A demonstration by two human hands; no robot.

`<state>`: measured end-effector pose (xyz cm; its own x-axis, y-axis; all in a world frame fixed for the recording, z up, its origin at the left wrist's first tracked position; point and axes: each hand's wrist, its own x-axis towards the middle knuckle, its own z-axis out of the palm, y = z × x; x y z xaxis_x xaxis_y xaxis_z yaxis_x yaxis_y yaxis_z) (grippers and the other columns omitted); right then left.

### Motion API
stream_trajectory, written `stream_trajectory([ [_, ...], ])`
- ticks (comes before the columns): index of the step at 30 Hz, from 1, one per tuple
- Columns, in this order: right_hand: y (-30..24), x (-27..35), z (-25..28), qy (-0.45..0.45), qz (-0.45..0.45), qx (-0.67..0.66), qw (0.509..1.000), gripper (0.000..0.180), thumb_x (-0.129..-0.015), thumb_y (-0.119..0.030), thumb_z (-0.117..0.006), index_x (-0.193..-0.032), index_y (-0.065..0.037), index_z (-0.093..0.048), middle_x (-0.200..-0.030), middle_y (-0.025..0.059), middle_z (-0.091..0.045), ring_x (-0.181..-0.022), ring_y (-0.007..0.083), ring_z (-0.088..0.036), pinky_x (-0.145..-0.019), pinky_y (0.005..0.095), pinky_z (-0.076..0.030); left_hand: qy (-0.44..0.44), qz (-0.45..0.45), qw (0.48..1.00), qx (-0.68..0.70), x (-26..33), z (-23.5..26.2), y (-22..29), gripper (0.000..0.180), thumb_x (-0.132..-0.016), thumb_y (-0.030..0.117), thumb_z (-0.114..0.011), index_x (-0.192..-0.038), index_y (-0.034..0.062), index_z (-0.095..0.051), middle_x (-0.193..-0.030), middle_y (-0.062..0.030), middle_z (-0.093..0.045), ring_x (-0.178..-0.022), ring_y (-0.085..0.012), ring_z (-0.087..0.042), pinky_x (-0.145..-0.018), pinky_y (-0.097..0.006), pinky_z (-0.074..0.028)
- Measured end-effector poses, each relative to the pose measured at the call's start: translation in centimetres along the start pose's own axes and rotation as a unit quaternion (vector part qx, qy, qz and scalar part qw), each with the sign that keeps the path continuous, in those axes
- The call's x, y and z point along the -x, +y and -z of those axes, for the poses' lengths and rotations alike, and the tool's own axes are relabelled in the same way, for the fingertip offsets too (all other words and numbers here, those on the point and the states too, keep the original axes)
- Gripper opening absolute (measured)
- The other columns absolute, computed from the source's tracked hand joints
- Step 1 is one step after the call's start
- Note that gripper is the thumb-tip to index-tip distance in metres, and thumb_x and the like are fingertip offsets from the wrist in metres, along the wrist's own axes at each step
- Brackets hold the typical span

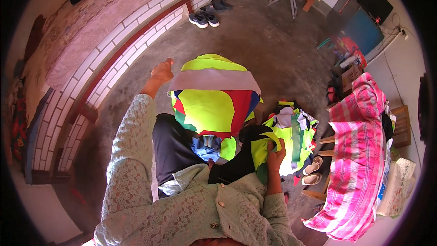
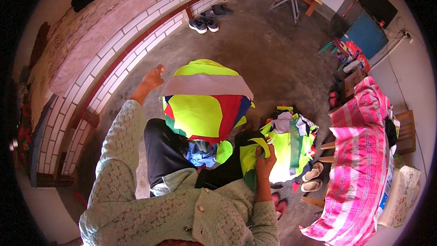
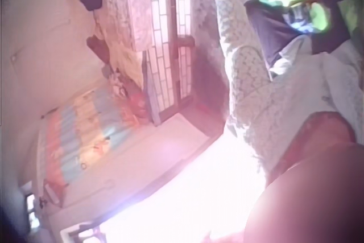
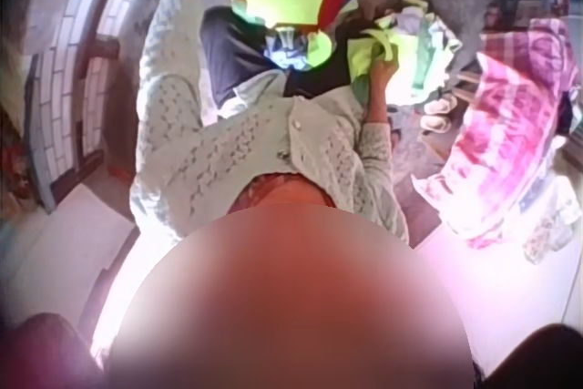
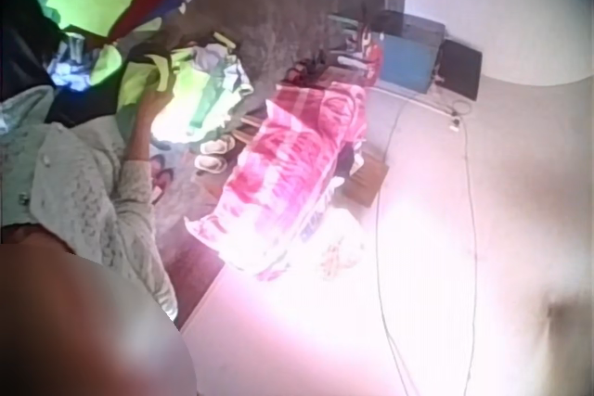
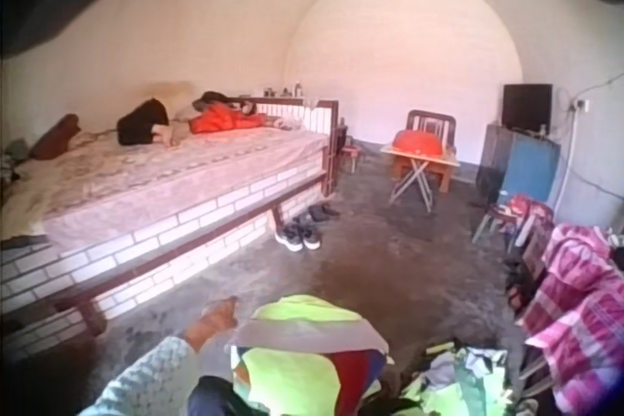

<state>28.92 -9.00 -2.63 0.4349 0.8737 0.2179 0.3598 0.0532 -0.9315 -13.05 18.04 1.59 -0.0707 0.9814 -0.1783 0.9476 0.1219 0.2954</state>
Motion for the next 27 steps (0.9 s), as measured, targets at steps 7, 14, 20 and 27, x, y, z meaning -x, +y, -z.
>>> stream_trajectory([
  [7, -0.8, 0.1, 0.2, 0.003, 0.0, 0.019, 1.0, 0.011, -0.081, -0.003, -0.061, -0.081, -0.001, -0.05, -0.072, 0.0008, -0.045, -0.068, 0.0116, -0.043, -0.063, 0.0246, -0.038, 0.107, -0.034, 0.989, 0.096, 2.2, -2.0, 0.5, 0.043, -0.078, 0.02, -0.061, -0.119, 0.0125, -0.049, -0.121, -0.0137, -0.056, -0.111, -0.0344, -0.054, -0.093, -0.043, -0.044],
  [14, 1.4, -0.1, 0.4, -0.019, -0.012, -0.024, 0.999, 0.009, -0.084, -0.006, -0.062, -0.09, -0.002, -0.057, -0.076, 0.0003, -0.05, -0.072, 0.0105, -0.047, -0.066, 0.0241, -0.039, 0.226, -0.231, 0.925, 0.202, 1.7, -12.8, -1.9, 0.048, -0.086, 0.034, -0.057, -0.126, 0.0095, -0.047, -0.129, -0.0162, -0.048, -0.121, -0.0343, -0.044, -0.1, -0.041, -0.037],
  [20, 1.6, 0.1, 0.7, -0.015, -0.033, -0.076, 0.996, 0.007, -0.089, -0.009, -0.059, -0.088, -0.003, -0.057, -0.075, -0.0032, -0.047, -0.071, 0.0076, -0.044, -0.065, 0.022, -0.036, 0.244, -0.172, 0.948, 0.11, 5.5, -8.8, 2.6, 0.041, -0.088, 0.024, -0.058, -0.122, 0.003, -0.051, -0.128, -0.0186, -0.048, -0.119, -0.0326, -0.046, -0.099, -0.04, -0.037],
  [27, 1.0, 0.0, 0.7, -0.002, -0.022, -0.091, 0.996, 0.011, -0.089, -0.009, -0.058, -0.082, -0.002, -0.054, -0.07, -0.0025, -0.046, -0.068, 0.0071, -0.042, -0.061, 0.0225, -0.036, 0.06, -0.284, 0.843, 0.453, 17.5, -9.5, 15.2, 0.025, -0.083, 0.011, -0.063, -0.107, 0.0038, -0.057, -0.107, -0.0101, -0.061, -0.099, -0.0237, -0.058, -0.086, -0.03, -0.045],
])
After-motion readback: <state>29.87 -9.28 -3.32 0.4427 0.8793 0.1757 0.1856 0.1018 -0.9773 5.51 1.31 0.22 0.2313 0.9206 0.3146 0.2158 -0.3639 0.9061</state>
